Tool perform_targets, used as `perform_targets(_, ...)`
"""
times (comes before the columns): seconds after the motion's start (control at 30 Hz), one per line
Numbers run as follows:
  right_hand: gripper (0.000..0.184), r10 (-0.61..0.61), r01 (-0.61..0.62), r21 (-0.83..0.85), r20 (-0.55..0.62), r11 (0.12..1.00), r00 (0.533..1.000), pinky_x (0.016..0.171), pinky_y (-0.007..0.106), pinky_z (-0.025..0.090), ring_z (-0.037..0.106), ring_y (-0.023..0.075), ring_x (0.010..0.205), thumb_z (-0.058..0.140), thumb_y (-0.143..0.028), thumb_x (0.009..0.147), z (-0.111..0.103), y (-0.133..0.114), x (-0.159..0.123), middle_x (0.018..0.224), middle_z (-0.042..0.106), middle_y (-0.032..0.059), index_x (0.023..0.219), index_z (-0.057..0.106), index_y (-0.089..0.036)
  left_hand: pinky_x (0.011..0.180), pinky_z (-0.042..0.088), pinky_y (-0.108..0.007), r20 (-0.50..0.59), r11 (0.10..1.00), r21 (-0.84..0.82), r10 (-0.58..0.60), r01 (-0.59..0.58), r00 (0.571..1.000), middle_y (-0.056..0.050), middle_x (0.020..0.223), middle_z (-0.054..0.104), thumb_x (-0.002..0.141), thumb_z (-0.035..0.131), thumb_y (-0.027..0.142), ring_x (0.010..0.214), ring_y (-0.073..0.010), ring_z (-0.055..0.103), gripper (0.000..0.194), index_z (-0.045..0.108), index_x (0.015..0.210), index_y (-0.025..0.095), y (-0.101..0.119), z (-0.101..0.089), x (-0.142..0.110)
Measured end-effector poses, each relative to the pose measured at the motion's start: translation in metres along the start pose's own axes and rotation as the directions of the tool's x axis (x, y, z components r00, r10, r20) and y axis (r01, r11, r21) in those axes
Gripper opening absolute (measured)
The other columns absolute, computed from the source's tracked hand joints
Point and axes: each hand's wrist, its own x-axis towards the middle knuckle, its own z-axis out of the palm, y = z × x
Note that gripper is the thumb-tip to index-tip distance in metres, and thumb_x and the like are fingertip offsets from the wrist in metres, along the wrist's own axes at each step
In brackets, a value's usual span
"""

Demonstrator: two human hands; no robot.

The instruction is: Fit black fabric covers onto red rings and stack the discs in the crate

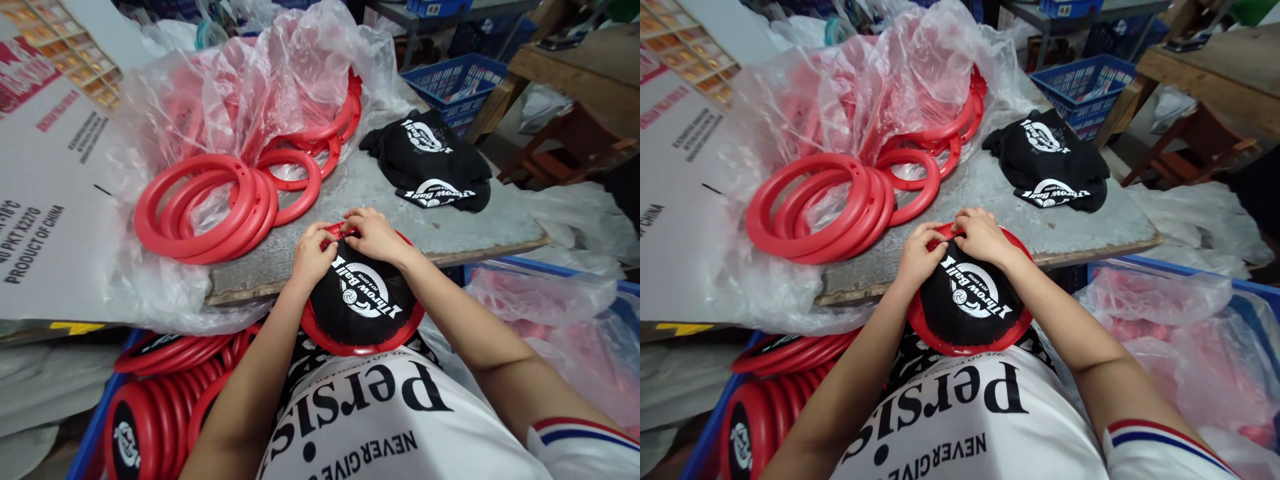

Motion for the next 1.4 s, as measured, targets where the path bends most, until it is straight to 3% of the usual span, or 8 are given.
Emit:
perform_targets(0.13, 0.009, -0.021, 0.018, 0.031, 0.094, 0.999, 0.995, 0.101, 0.040, 0.038, 0.056, 0.0264, 0.112, 0.068, -0.018, 0.082, 0.003, 0.000, 0.012, 0.115, 0.066, 0.0071, 0.091, 0.070, -0.020, 0.105, 0.048, -0.041, -0.017, 0.999, -0.043, -0.009, 0.008, 1.000, -0.008, 0.120, 0.068, 0.081, 0.063, 0.012, 0.112, -0.0225, 0.065, 0.009, 0.068, 0.081, 0.019, 0.001, 0.000, 0.000)
perform_targets(0.3, 0.003, 0.020, -0.024, 0.070, 0.054, 0.997, 0.998, 0.098, 0.039, 0.037, 0.057, 0.0241, 0.105, 0.066, -0.016, 0.084, 0.011, 0.003, 0.012, 0.106, 0.068, 0.0050, 0.083, 0.066, -0.019, 0.102, 0.048, -0.040, -0.038, 0.998, -0.051, -0.030, 0.028, 0.999, -0.008, 0.117, 0.069, 0.082, 0.062, 0.012, 0.109, -0.0221, 0.065, 0.008, 0.065, 0.079, 0.019, 0.000, 0.002, -0.001)
perform_targets(1.1, 0.009, 0.092, -0.091, 0.104, -0.003, 0.990, 0.996, 0.094, 0.040, 0.035, 0.057, 0.0255, 0.106, 0.061, -0.019, 0.089, 0.014, -0.004, 0.006, 0.107, 0.069, 0.0048, 0.081, 0.064, -0.019, 0.102, 0.046, -0.035, -0.054, 0.987, -0.038, -0.159, 0.157, 0.986, -0.007, 0.109, 0.068, 0.080, 0.061, 0.009, 0.107, -0.0201, 0.063, 0.014, 0.060, 0.072, 0.020, 0.005, 0.005, 0.004)
perform_targets(1.4, 0.008, 0.123, -0.123, 0.049, 0.001, 0.991, 0.992, 0.093, 0.040, 0.036, 0.056, 0.0258, 0.102, 0.057, -0.020, 0.090, 0.013, -0.011, 0.005, 0.104, 0.068, 0.0066, 0.085, 0.064, -0.019, 0.099, 0.047, -0.034, -0.093, 0.988, -0.037, -0.151, 0.148, 0.984, -0.006, 0.105, 0.068, 0.080, 0.058, 0.010, 0.103, -0.0191, 0.063, 0.014, 0.059, 0.071, 0.020, 0.004, 0.008, 0.003)
